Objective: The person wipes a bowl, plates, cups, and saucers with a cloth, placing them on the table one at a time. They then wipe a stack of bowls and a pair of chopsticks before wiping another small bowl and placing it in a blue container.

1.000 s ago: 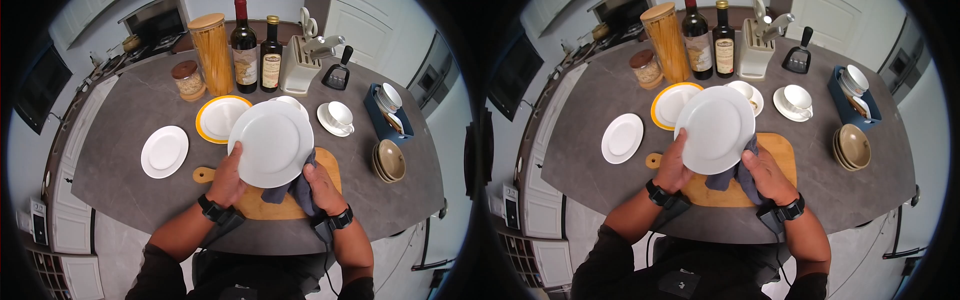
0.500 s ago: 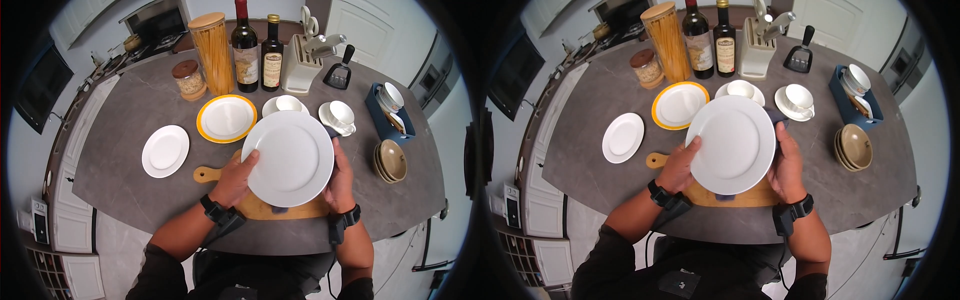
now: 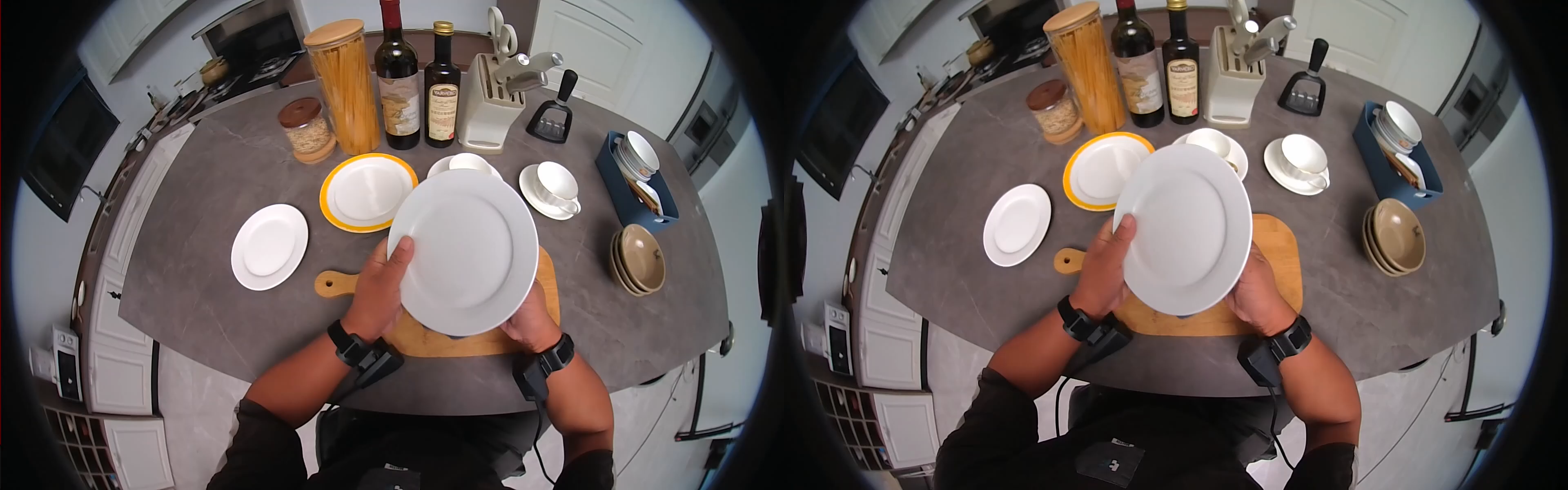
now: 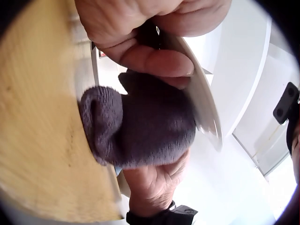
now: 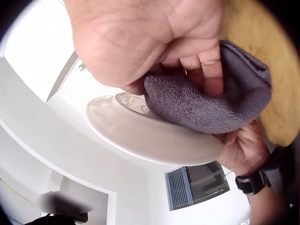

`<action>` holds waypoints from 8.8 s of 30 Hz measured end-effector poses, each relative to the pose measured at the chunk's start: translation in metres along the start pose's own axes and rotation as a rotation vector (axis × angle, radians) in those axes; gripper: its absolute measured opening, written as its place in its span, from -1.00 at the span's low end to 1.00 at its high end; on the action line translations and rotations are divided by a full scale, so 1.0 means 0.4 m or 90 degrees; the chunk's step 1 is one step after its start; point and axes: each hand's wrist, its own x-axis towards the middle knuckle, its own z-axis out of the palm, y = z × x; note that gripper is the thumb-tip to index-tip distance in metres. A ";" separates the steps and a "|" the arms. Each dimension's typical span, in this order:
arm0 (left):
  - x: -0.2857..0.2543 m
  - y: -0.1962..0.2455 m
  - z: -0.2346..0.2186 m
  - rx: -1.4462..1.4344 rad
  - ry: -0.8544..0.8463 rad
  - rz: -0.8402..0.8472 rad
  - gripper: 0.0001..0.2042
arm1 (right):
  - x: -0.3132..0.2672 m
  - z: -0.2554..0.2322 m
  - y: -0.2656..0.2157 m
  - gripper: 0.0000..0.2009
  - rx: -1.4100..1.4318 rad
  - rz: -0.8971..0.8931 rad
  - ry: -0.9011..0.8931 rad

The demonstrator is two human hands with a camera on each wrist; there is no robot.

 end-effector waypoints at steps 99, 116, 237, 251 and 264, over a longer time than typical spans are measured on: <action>0.002 0.074 -0.057 0.247 0.142 0.003 -0.66 | 0.079 -0.064 -0.005 -0.69 -0.245 -0.167 -0.017; -0.199 0.394 -0.427 0.463 0.444 0.087 -0.56 | 0.060 -0.055 -0.004 -0.67 -0.436 -0.306 -0.064; 0.008 0.032 -0.154 -0.252 -0.318 -0.332 -0.58 | -0.024 0.068 -0.058 -0.72 -0.753 -0.481 -0.468; -0.008 0.063 -0.097 -0.086 -0.236 -0.299 -0.50 | 0.035 0.012 -0.062 -0.77 -1.064 -0.596 -0.007; 0.003 0.053 -0.107 -0.084 -0.298 -0.286 -0.53 | 0.074 0.090 -0.024 -0.65 -0.993 -0.537 -0.134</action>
